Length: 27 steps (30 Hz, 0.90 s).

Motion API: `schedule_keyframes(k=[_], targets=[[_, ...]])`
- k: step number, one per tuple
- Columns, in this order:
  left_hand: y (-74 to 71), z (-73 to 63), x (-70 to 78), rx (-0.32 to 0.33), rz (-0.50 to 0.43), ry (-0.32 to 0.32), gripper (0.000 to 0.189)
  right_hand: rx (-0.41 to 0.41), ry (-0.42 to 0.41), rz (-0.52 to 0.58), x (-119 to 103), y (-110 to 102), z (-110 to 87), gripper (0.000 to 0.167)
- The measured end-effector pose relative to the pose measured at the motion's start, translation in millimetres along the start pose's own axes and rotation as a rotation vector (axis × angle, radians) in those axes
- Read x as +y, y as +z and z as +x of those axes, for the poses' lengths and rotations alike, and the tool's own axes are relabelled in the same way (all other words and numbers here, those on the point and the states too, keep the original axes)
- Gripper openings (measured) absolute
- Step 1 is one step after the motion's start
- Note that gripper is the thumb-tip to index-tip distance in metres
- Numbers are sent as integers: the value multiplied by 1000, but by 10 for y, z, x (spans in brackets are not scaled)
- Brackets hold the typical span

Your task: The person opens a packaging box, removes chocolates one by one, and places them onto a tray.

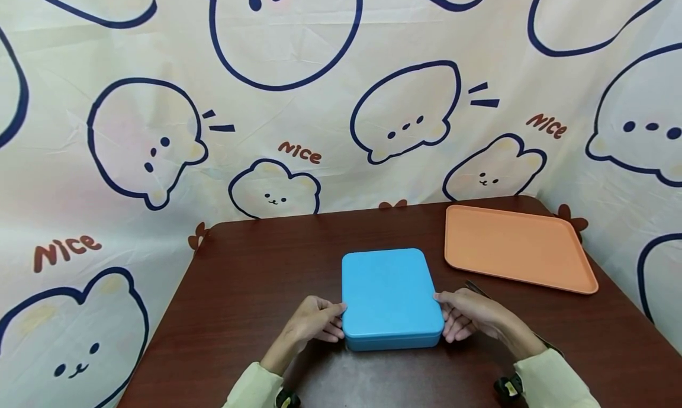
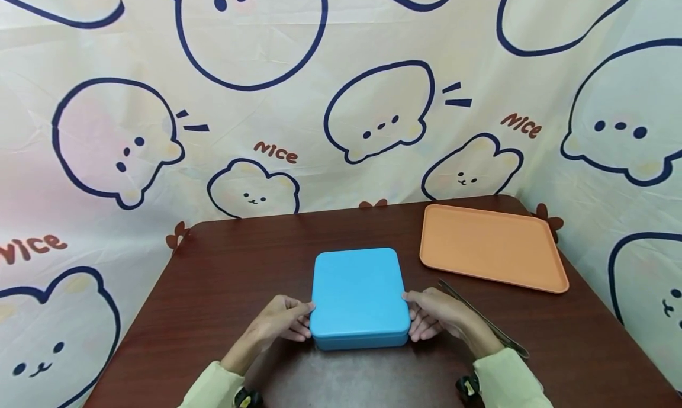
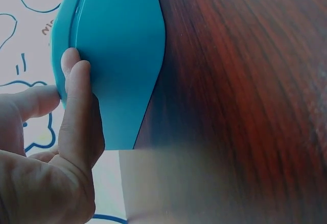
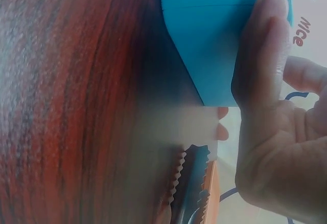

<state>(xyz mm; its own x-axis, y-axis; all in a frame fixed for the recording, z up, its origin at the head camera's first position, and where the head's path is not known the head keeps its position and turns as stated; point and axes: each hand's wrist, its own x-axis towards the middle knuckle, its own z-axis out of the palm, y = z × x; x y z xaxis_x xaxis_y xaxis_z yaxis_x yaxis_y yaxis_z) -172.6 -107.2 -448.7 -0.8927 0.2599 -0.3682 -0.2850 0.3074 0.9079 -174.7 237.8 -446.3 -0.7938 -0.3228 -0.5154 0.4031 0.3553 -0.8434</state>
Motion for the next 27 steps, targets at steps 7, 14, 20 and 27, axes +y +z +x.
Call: schedule_keyframes(k=[7, 14, 20, 27], targets=[[-11, -22, 20, -3, -6, 25, 31, -17, -16, 11, -18, -7, -35, 50], [-43, -43, 84, -1, -2, 63, 27, -25, -37, 3, -46, -21, -34, 51], [-60, -25, 62, 13, -5, 53, 27, -26, -26, -2, -51, -20, -25, 50], [-81, -11, 49, 5, -8, 78, 27, -9, -5, -31, -66, -14, -7, 50]])
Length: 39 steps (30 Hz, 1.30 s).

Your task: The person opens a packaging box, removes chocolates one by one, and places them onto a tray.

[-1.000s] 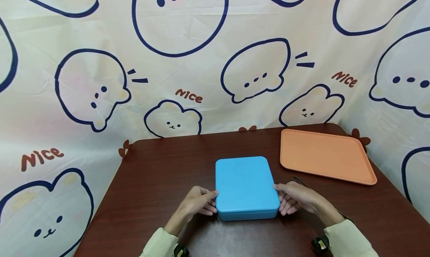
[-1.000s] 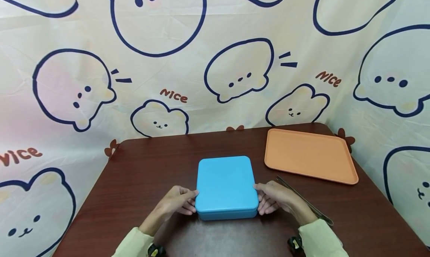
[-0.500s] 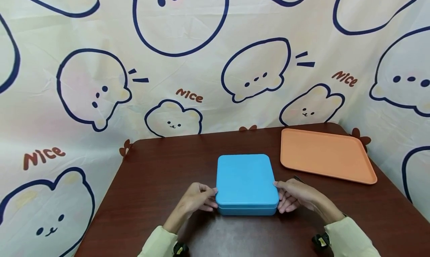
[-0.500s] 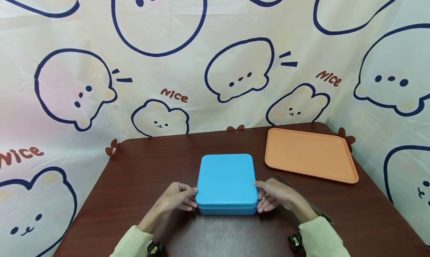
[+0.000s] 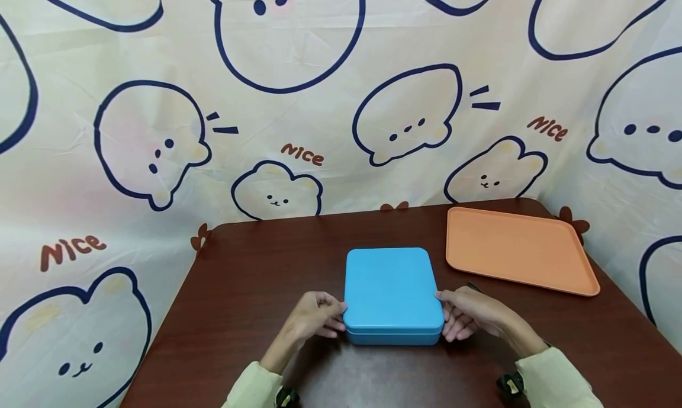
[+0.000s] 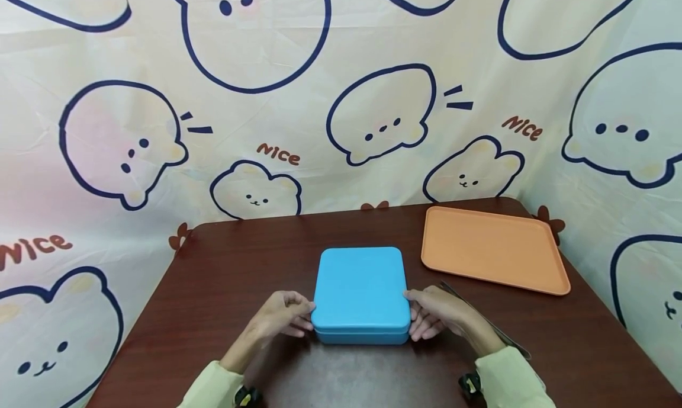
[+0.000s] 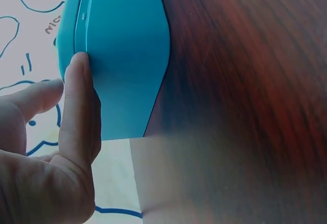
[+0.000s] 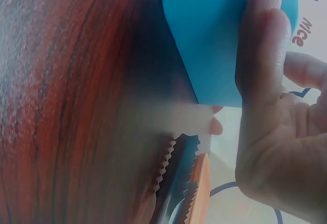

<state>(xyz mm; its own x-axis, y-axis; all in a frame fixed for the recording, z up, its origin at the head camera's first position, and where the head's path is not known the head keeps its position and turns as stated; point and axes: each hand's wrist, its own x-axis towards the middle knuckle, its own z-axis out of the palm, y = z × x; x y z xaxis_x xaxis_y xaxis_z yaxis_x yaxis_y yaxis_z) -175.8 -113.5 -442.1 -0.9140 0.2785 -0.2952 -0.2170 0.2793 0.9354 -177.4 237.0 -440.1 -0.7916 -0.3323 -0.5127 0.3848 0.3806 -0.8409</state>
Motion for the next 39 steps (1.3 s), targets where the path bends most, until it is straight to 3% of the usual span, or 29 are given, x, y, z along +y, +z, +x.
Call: schedule_keyframes(k=[8, 20, 32, 39], targets=[[11, 16, 2, -11, 7, -2, 35, 27, -45, -44, -10, -5, 3, 48], [22, 49, -29, -35, 8, -6, 30, 39, -105, -25, -3, -30, 6, 31], [25, 21, 30, -43, 4, 23, 28, 85, -110, -27, 9, -45, 40, 29], [14, 22, 56, -37, -17, 52, 27, 96, -175, -11, -3, -76, 28, 30]])
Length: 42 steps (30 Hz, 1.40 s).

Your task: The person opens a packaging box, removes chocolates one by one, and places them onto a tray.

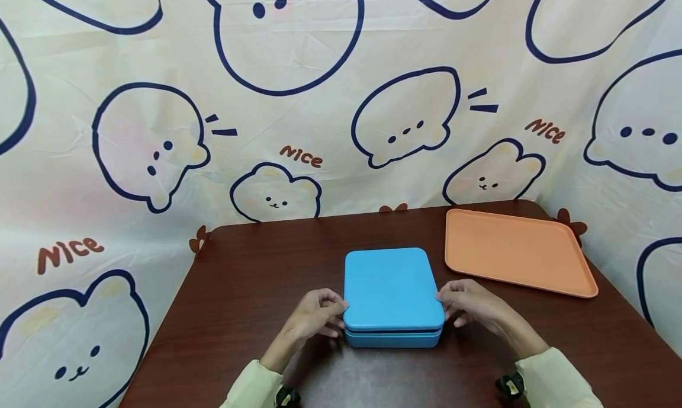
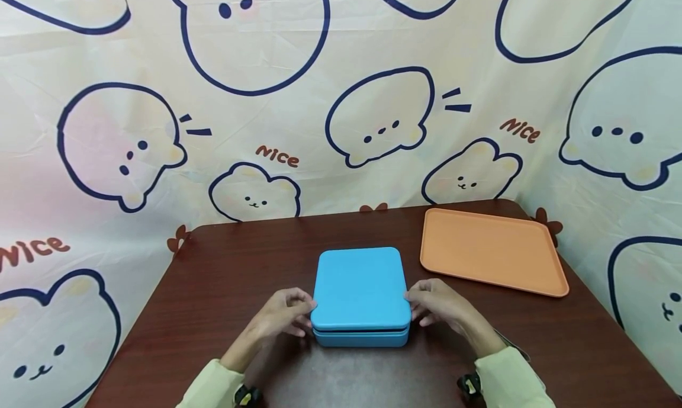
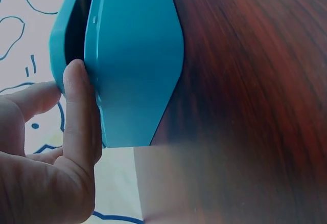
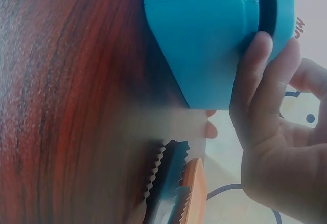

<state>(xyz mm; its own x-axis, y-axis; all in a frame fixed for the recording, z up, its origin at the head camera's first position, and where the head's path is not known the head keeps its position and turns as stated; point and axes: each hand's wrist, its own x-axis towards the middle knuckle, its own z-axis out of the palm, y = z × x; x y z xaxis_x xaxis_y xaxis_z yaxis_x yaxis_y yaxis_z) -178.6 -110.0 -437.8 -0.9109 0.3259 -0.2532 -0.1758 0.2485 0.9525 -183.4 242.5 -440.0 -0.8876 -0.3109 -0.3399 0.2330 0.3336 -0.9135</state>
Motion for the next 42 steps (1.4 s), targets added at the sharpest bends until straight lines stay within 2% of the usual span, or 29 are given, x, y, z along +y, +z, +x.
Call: schedule_keyframes(k=[6, 10, 19, 24, 30, 33, 38, 42], targets=[[15, 4, 3, 48, 2, 62, 29, 33, -27, 12, -29, -10, -12, 28], [26, -11, 9, 68, 0, 82, 36, 53, -37, 9, -33, -19, -10, 32], [20, 7, 27, 64, 38, 126, 53, 155, -76, -46, -51, -9, 9, 46], [13, 22, 30, 43, 82, 162, 59, 124, -132, -65, -53, -19, 8, 51], [2, 21, 35, 10, 116, 211, 67, 44, -214, -59, -35, -42, 7, 60], [-6, 10, 46, -8, 132, 204, 70, 0, -256, -50, -24, -47, 11, 63], [-23, -26, 78, -43, 147, 195, 74, -17, -272, -44, -33, -28, 16, 64], [-37, -35, 94, -59, 154, 226, 74, -10, -274, -44, -56, -23, 5, 64]])
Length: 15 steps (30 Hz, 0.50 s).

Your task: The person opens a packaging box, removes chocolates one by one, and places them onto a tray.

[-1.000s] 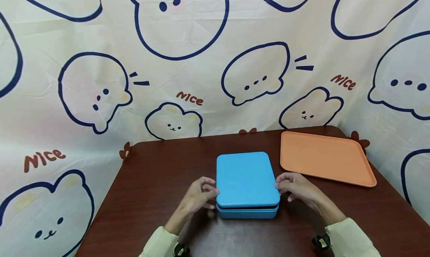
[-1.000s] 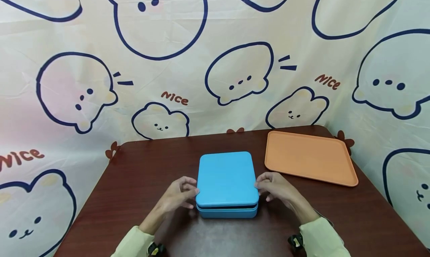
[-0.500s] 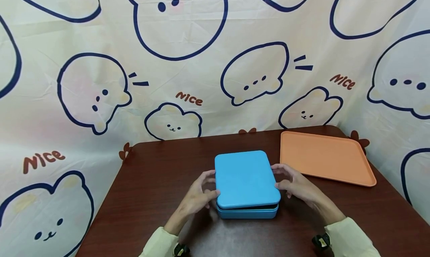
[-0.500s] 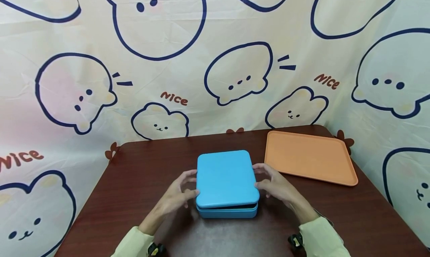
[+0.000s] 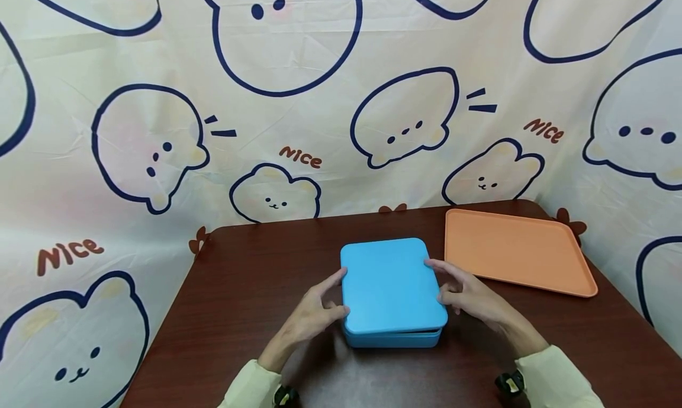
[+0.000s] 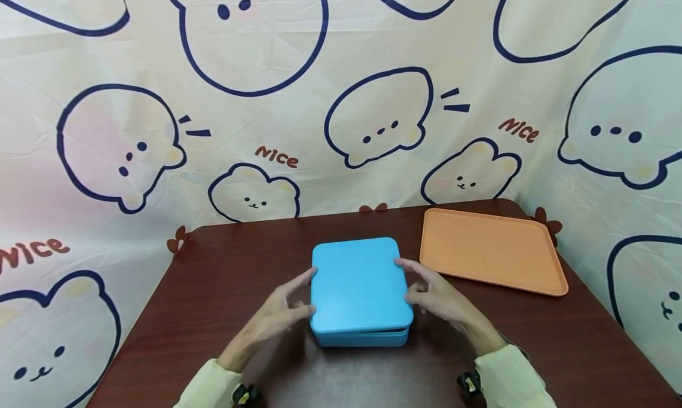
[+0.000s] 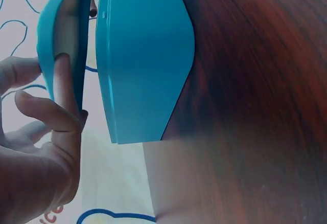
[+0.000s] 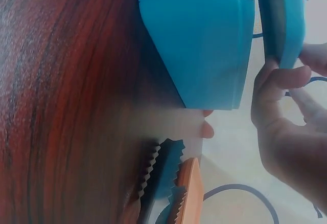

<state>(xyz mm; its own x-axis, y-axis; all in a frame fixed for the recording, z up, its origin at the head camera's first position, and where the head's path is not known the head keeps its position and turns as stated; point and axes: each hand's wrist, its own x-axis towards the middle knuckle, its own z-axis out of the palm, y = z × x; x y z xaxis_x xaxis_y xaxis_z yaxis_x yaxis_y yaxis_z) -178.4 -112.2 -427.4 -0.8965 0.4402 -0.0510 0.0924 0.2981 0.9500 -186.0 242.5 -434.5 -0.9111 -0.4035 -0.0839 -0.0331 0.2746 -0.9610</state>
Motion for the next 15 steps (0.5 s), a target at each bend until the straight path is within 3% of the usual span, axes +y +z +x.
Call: schedule_keyframes(k=[8, 15], targets=[[-38, 25, 9, 44, -1, 30, 63, 67, 22, 38, -38, -29, -23, 53], [-118, 36, 20, -16, -32, 85, 67, 110, -28, 52, -39, -59, -15, 41]])
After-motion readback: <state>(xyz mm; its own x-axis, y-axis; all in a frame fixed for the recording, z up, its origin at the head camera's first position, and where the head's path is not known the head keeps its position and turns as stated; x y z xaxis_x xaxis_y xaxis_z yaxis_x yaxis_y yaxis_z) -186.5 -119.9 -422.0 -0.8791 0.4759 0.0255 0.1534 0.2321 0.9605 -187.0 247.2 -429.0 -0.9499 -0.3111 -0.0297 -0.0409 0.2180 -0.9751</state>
